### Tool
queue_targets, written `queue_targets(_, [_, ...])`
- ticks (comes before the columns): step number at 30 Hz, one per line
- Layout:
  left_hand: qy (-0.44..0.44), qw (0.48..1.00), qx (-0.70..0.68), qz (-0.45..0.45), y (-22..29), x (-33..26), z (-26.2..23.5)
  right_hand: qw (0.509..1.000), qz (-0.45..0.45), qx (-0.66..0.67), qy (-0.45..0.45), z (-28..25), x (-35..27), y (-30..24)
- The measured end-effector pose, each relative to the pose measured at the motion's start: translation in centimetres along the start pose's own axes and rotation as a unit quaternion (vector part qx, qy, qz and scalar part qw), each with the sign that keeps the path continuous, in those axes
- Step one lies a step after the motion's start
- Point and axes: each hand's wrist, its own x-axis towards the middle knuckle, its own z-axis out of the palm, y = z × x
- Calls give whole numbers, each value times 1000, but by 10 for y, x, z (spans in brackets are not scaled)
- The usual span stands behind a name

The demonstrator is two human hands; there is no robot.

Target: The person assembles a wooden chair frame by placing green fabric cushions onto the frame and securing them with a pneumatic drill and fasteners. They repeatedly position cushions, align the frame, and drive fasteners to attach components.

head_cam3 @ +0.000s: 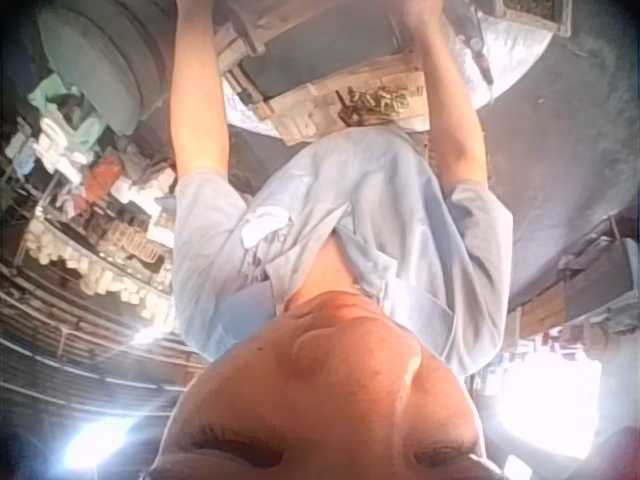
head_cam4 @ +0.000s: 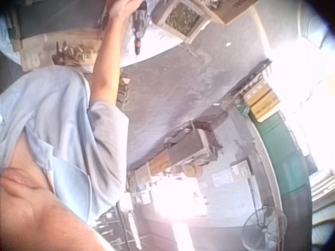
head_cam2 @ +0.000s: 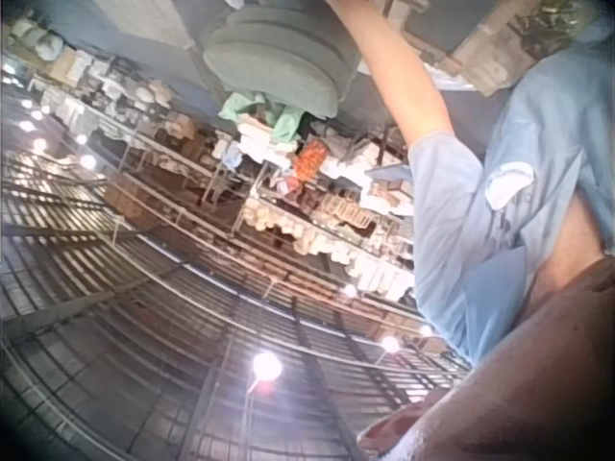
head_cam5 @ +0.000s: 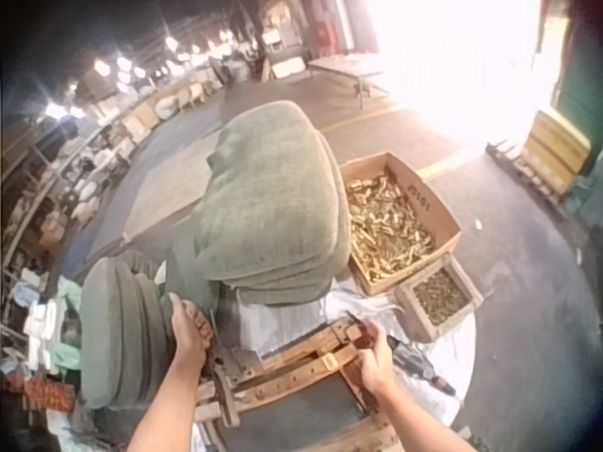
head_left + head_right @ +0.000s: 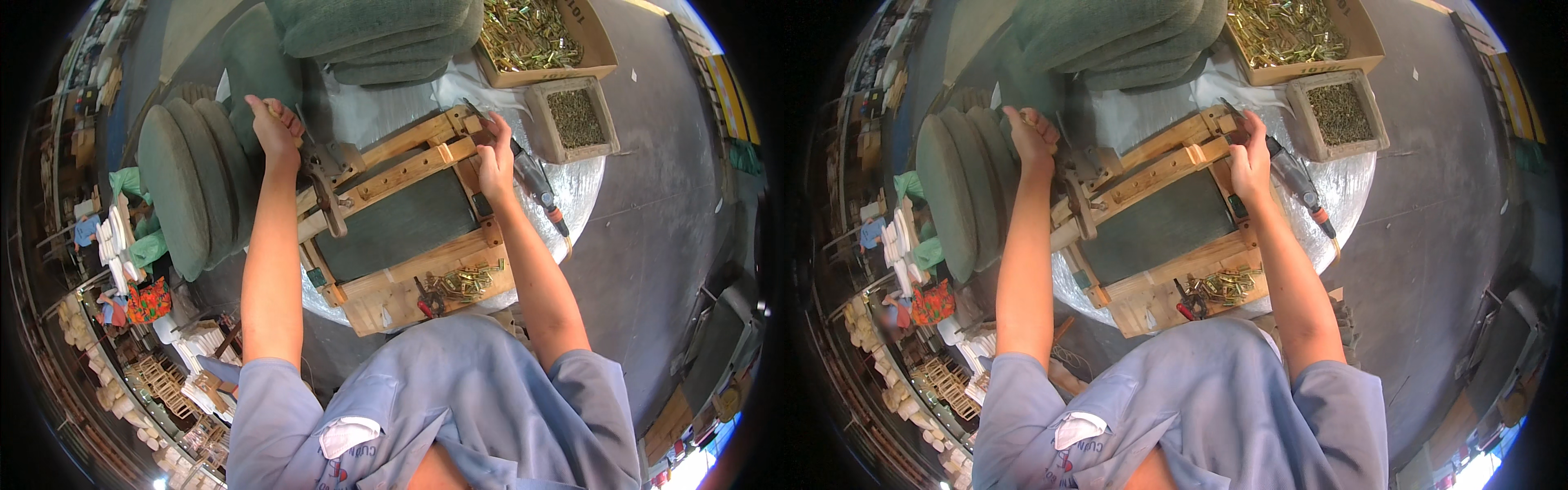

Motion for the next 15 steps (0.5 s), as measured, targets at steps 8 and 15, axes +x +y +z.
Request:
queue_targets(8, [-123, 990, -56, 46, 24, -18, -27, 979, -2, -199, 47, 17, -2, -15])
queue_targets(15, [-159, 987, -16, -4, 30, 3, -26, 965, -5, -249, 80, 18, 0, -18])
